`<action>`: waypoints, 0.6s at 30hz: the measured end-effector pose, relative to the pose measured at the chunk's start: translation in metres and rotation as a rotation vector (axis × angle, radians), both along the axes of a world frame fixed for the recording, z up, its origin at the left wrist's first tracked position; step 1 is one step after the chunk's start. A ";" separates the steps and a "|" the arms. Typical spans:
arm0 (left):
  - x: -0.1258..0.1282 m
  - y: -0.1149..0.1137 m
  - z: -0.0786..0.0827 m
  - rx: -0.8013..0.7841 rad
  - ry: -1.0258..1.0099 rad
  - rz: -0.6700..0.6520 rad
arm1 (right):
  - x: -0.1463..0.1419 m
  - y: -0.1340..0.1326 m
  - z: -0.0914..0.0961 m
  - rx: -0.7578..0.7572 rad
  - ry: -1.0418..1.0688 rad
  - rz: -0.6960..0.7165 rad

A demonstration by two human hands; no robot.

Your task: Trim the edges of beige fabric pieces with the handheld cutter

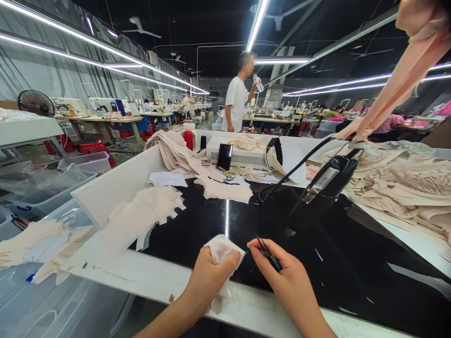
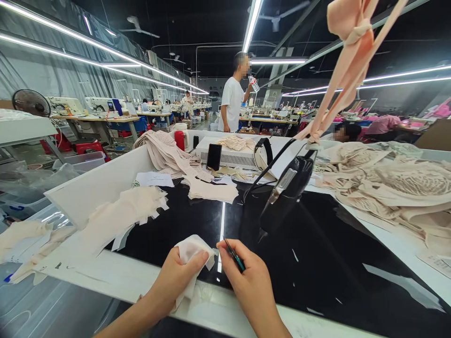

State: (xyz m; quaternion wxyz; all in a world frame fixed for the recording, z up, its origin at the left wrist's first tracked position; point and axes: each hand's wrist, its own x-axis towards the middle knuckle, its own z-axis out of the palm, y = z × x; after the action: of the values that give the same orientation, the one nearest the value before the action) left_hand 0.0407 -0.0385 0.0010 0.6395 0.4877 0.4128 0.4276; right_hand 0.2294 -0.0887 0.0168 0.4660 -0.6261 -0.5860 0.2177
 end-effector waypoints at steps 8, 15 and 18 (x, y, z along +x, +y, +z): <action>-0.002 -0.001 0.016 -0.060 0.038 0.013 | -0.003 -0.023 -0.009 0.093 -0.060 -0.139; -0.003 -0.002 0.025 -0.093 -0.006 -0.023 | 0.008 -0.029 -0.025 0.274 -0.552 0.011; -0.003 -0.003 0.023 -0.075 0.001 -0.030 | 0.015 -0.025 -0.027 0.373 -0.744 0.035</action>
State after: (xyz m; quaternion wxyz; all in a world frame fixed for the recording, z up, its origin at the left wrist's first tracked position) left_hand 0.0382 -0.0413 0.0245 0.6633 0.4697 0.4217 0.4019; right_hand 0.2443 -0.1136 -0.0101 0.3244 -0.5570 -0.7542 -0.1253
